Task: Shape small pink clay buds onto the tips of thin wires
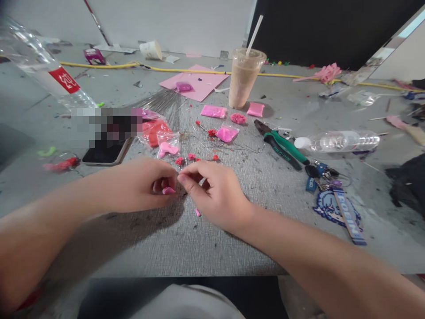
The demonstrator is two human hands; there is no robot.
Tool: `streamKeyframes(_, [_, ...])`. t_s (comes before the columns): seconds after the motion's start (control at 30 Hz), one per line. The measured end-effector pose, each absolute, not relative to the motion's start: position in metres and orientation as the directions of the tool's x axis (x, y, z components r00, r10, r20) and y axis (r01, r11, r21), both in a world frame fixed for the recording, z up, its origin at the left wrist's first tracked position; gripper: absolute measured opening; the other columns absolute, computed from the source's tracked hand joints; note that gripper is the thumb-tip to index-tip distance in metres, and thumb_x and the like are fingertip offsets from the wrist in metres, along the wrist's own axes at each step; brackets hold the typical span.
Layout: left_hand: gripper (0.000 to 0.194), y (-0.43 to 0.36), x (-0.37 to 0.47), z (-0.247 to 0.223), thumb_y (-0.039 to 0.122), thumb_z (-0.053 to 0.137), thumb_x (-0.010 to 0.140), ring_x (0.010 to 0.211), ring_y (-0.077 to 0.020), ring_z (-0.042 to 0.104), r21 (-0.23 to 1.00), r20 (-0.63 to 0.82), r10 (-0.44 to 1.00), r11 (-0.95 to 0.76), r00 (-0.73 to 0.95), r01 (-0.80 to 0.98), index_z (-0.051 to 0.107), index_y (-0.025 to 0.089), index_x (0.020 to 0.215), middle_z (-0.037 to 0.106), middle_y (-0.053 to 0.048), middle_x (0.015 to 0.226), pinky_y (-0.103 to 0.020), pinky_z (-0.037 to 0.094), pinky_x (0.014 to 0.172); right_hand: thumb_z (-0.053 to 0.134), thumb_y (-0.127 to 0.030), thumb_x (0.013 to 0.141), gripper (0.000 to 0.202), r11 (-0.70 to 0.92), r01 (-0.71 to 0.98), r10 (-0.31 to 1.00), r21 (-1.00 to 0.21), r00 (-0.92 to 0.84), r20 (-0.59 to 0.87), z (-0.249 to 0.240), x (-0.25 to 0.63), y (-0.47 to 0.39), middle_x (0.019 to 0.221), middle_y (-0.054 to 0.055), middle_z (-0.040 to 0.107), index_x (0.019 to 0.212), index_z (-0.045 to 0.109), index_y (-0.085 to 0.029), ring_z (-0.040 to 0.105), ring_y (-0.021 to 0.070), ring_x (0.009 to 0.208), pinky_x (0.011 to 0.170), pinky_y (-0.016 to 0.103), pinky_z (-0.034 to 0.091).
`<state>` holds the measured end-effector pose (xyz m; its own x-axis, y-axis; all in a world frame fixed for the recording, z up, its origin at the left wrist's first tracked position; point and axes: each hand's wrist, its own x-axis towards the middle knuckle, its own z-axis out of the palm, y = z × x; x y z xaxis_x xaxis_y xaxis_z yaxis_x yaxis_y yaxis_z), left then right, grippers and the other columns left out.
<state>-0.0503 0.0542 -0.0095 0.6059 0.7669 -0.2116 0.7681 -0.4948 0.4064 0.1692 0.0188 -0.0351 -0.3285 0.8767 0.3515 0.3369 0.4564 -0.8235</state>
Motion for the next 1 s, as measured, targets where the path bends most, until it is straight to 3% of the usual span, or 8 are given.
streamKeyframes(0.1, [0.026,0.058,-0.055,-0.015,0.043,0.064,0.085,0.056,-0.0167,0.05,0.274,-0.154,0.797,-0.533,0.583,0.801,0.058,0.022,0.07,0.062,-0.001,0.063,-0.033,0.027,0.052,0.075,-0.023,0.092,0.005,0.383,0.3,0.912,-0.874,-0.273,0.306,-0.036,0.169,0.018,0.084,0.001,0.08,0.093,0.077,-0.019,0.073,0.0126,0.071,0.062,0.022,0.056])
streamKeyframes(0.2, [0.036,0.062,-0.062,-0.02,0.053,0.068,0.083,0.054,-0.0172,0.046,0.222,-0.098,0.864,-0.465,0.494,0.857,0.054,0.023,0.069,0.059,-0.002,0.063,-0.033,0.024,0.052,0.081,-0.029,0.089,0.011,0.361,0.292,0.921,-0.886,-0.262,0.289,-0.037,0.169,0.017,0.078,0.001,0.08,0.086,0.078,-0.018,0.073,0.014,0.066,0.059,0.024,0.056])
streamKeyframes(0.3, [0.036,0.064,-0.066,-0.02,0.058,0.071,0.081,0.057,-0.0192,0.051,0.211,-0.094,0.898,-0.405,0.43,0.89,0.06,0.024,0.078,0.064,-0.004,0.071,-0.033,0.026,0.054,0.077,-0.031,0.094,0.015,0.455,0.347,0.882,-0.82,-0.301,0.362,-0.038,0.171,0.018,0.074,0.001,0.078,0.086,0.078,-0.018,0.072,0.0136,0.063,0.058,0.025,0.054])
streamKeyframes(0.4, [0.039,0.063,-0.064,-0.015,0.06,0.071,0.082,0.07,-0.0232,0.06,0.206,-0.052,0.897,-0.42,0.439,0.884,0.066,0.023,0.093,0.069,-0.007,0.085,-0.032,0.031,0.059,0.065,-0.028,0.102,0.016,0.55,0.396,0.831,-0.735,-0.35,0.432,-0.041,0.172,0.019,0.08,0.002,0.08,0.099,0.077,-0.018,0.074,0.0144,0.069,0.064,0.026,0.056])
streamKeyframes(0.57, [0.033,0.059,-0.052,-0.004,0.051,0.06,0.094,0.071,-0.02,0.062,0.307,0.027,0.864,-0.486,0.503,0.818,0.068,0.02,0.089,0.071,-0.005,0.083,-0.031,0.037,0.064,0.055,-0.015,0.104,0.024,0.547,0.33,0.828,-0.769,-0.352,0.437,-0.044,0.172,0.018,0.099,0.005,0.083,0.12,0.073,-0.018,0.079,0.0139,0.077,0.063,0.025,0.06])
streamKeyframes(0.7, [0.022,0.057,-0.045,0.002,0.037,0.06,0.096,0.072,-0.0173,0.065,0.444,0.089,0.863,-0.481,0.497,0.756,0.071,0.02,0.09,0.073,-0.002,0.079,-0.029,0.041,0.067,0.066,-0.018,0.099,0.012,0.457,0.294,0.881,-0.84,-0.284,0.38,-0.038,0.171,0.015,0.087,0.002,0.082,0.105,0.077,-0.017,0.079,0.0134,0.068,0.061,0.023,0.06])
streamKeyframes(0.83, [0.022,0.054,-0.042,0.004,0.037,0.06,0.098,0.066,-0.0142,0.065,0.578,0.038,0.857,-0.439,0.514,0.688,0.072,0.02,0.091,0.073,0.0,0.074,-0.027,0.042,0.063,0.068,-0.021,0.1,0.013,0.584,0.358,0.81,-0.729,-0.312,0.496,-0.032,0.171,0.013,0.072,0.0,0.075,0.09,0.076,-0.018,0.071,0.0118,0.064,0.063,0.024,0.056])
streamKeyframes(1.0, [0.026,0.051,-0.04,0.005,0.043,0.059,0.1,0.063,-0.0132,0.064,0.687,-0.036,0.851,-0.359,0.523,0.631,0.072,0.021,0.097,0.072,0.001,0.075,-0.025,0.044,0.058,0.062,-0.015,0.102,0.015,0.72,0.329,0.694,-0.611,-0.314,0.648,-0.029,0.173,0.015,0.089,0.004,0.072,0.107,0.075,-0.021,0.066,0.0157,0.082,0.075,0.03,0.057])
